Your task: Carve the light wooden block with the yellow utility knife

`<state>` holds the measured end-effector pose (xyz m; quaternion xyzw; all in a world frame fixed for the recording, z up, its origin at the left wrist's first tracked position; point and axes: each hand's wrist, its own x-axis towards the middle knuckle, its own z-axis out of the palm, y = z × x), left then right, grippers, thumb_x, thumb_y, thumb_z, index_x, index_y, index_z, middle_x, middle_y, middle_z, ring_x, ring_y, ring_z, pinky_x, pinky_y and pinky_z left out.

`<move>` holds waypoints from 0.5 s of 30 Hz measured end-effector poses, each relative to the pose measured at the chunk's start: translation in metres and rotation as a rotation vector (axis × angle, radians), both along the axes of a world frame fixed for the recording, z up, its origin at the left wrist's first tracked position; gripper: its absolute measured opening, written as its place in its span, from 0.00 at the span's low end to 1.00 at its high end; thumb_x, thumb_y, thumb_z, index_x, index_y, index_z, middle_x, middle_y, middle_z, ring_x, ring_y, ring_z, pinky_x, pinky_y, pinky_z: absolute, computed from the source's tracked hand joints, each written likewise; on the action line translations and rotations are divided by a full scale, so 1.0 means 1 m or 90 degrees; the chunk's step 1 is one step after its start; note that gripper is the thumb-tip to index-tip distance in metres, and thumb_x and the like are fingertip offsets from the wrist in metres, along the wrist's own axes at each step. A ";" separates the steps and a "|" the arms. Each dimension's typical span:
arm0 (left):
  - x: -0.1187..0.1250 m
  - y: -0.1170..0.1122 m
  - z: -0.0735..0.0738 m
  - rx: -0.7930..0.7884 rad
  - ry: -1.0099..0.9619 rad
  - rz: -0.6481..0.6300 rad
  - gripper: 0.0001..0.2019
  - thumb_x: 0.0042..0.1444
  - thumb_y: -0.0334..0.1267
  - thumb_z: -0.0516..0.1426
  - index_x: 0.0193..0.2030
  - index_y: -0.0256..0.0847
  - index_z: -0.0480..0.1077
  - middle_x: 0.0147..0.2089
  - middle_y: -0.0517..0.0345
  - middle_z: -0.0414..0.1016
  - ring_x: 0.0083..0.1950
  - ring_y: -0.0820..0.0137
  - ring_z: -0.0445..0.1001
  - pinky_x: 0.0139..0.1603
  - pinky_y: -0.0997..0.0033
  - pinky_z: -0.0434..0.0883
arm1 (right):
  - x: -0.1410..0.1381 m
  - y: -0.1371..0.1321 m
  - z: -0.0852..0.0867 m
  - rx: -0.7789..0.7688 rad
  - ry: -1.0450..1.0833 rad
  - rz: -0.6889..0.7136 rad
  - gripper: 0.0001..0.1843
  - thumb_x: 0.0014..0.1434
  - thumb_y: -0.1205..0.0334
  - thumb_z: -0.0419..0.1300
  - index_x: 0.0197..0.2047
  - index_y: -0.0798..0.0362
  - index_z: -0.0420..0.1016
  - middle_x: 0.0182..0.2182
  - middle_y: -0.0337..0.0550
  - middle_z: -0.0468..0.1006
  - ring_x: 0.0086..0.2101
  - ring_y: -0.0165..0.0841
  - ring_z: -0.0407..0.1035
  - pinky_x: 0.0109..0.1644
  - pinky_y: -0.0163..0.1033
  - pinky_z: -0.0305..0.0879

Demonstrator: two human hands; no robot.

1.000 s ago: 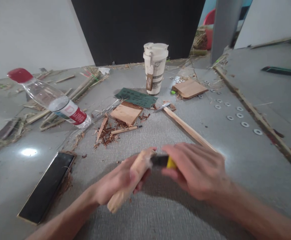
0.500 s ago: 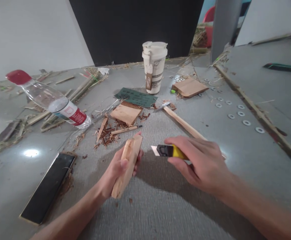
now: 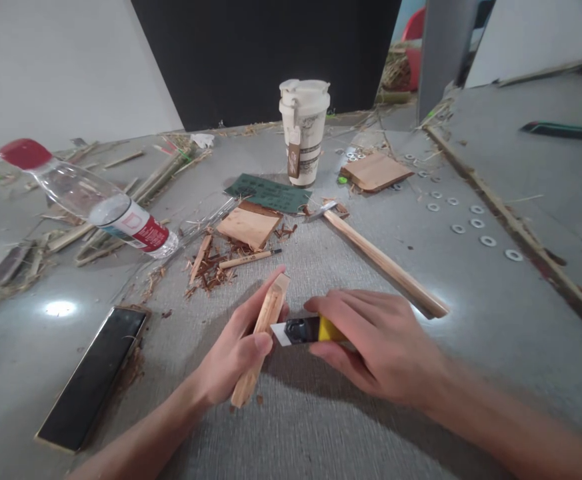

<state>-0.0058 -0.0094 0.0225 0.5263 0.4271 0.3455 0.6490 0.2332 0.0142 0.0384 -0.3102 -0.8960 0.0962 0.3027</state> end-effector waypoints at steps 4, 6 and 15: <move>0.000 -0.005 -0.001 0.014 0.011 0.009 0.47 0.60 0.67 0.59 0.81 0.49 0.54 0.42 0.55 0.70 0.39 0.64 0.62 0.41 0.65 0.62 | -0.001 0.000 0.000 0.004 0.004 0.003 0.24 0.79 0.45 0.47 0.45 0.54 0.74 0.33 0.41 0.82 0.29 0.32 0.73 0.32 0.40 0.63; -0.001 -0.007 -0.002 0.006 0.003 -0.006 0.47 0.60 0.67 0.59 0.81 0.50 0.54 0.41 0.56 0.70 0.38 0.66 0.62 0.41 0.66 0.63 | -0.001 0.000 -0.001 0.035 0.000 -0.005 0.25 0.80 0.44 0.46 0.45 0.54 0.75 0.31 0.41 0.81 0.28 0.31 0.71 0.31 0.40 0.62; 0.008 -0.015 -0.005 0.106 0.011 -0.152 0.57 0.49 0.69 0.65 0.81 0.45 0.54 0.57 0.43 0.76 0.51 0.48 0.74 0.55 0.48 0.74 | 0.035 0.033 0.012 0.203 -0.017 -0.215 0.17 0.78 0.53 0.53 0.46 0.54 0.78 0.28 0.41 0.79 0.26 0.30 0.69 0.30 0.39 0.58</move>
